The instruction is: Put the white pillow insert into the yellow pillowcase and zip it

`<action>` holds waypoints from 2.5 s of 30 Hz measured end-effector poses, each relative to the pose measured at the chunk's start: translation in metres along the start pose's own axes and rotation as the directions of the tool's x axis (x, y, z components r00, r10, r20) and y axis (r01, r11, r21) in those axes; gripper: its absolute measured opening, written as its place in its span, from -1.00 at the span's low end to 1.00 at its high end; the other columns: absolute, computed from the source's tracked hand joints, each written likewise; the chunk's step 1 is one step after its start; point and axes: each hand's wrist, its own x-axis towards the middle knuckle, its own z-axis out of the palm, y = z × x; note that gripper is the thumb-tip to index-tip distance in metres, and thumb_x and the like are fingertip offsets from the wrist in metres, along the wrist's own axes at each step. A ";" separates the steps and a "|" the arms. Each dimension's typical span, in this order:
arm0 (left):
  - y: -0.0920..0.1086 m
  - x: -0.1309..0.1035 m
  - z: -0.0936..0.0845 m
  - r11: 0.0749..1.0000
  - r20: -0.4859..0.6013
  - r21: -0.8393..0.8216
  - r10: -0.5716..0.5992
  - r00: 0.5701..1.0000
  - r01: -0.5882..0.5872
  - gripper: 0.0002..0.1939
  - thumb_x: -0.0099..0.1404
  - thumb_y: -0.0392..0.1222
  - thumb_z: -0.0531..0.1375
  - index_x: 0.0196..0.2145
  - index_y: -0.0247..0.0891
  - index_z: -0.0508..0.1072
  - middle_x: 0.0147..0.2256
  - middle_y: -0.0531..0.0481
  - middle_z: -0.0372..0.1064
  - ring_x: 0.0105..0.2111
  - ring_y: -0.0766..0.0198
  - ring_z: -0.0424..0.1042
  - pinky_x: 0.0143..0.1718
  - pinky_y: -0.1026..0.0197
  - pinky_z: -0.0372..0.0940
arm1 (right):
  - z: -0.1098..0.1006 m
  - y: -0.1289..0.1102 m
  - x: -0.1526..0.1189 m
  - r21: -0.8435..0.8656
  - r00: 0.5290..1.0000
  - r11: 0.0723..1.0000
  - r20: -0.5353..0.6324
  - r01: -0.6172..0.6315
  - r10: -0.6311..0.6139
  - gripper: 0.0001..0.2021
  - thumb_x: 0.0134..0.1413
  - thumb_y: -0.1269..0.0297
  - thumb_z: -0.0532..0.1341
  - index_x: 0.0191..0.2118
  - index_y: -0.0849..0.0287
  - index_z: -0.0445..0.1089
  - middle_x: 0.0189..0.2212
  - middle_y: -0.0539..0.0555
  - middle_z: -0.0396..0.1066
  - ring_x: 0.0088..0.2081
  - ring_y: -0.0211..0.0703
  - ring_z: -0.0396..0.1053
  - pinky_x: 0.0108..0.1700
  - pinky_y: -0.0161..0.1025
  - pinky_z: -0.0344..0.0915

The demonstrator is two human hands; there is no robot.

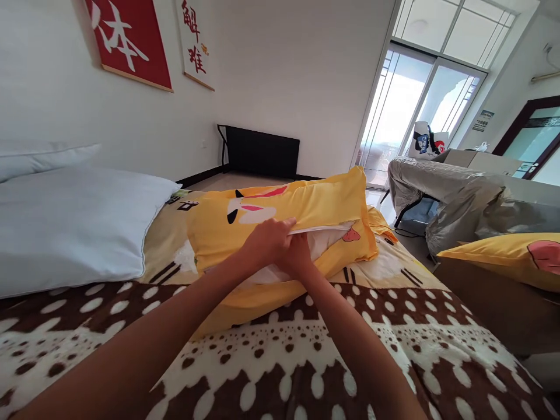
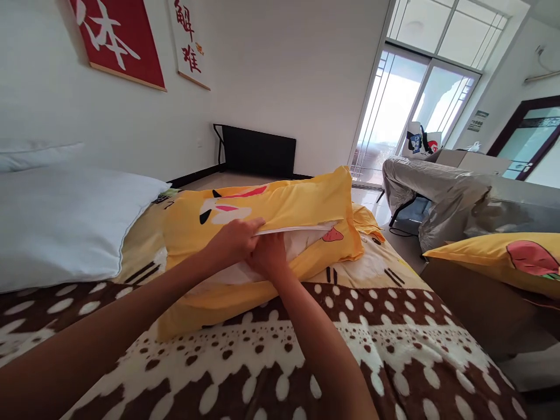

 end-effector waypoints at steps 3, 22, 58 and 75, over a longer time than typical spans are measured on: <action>-0.007 -0.002 -0.002 1.000 -0.023 -0.001 0.007 1.000 -0.007 -0.85 0.22 -0.34 -0.01 -0.37 -0.22 0.34 -0.51 -0.04 0.43 -0.53 0.22 0.37 -0.56 0.27 0.04 | -0.022 0.011 -0.032 0.071 0.994 0.992 -0.040 0.103 -0.100 -0.59 0.16 0.22 0.09 0.08 0.30 0.26 0.07 0.27 0.28 0.17 0.03 0.10 0.19 0.02 0.01; 0.052 -0.036 -0.011 0.948 -0.391 0.307 0.205 0.897 -0.082 -0.75 0.21 -0.40 0.00 -0.18 -0.39 0.36 -0.36 -0.22 0.38 -0.39 0.02 0.38 -0.41 0.08 0.18 | -0.123 0.072 -0.029 0.084 0.854 0.994 -0.511 -0.067 0.100 -0.84 0.03 0.43 -0.04 -0.37 0.16 0.26 -0.47 0.10 0.27 -0.36 -0.10 0.23 -0.32 -0.24 0.16; 0.076 0.008 0.015 0.911 -0.098 -0.175 0.362 0.927 -0.374 -0.83 0.15 -0.43 0.03 -0.37 -0.33 0.40 -0.24 -0.15 0.47 -0.15 0.14 0.44 -0.14 0.15 0.35 | -0.123 0.143 -0.091 -0.237 0.999 0.970 0.013 0.049 -0.047 -0.33 -0.14 0.50 0.02 0.21 0.36 0.11 0.20 0.25 0.15 0.25 -0.06 0.05 0.21 -0.07 -0.01; 0.106 -0.018 0.018 0.809 -0.198 -0.038 0.569 0.798 -0.587 -0.87 0.12 -0.40 0.08 -0.40 -0.37 0.42 -0.32 -0.19 0.49 -0.25 0.13 0.48 -0.12 0.11 0.36 | -0.142 0.151 -0.111 -0.358 0.899 0.904 0.273 -0.234 0.341 -0.47 -0.05 0.45 0.02 0.12 0.40 0.12 0.16 0.35 0.18 0.19 0.06 0.12 0.09 -0.08 0.08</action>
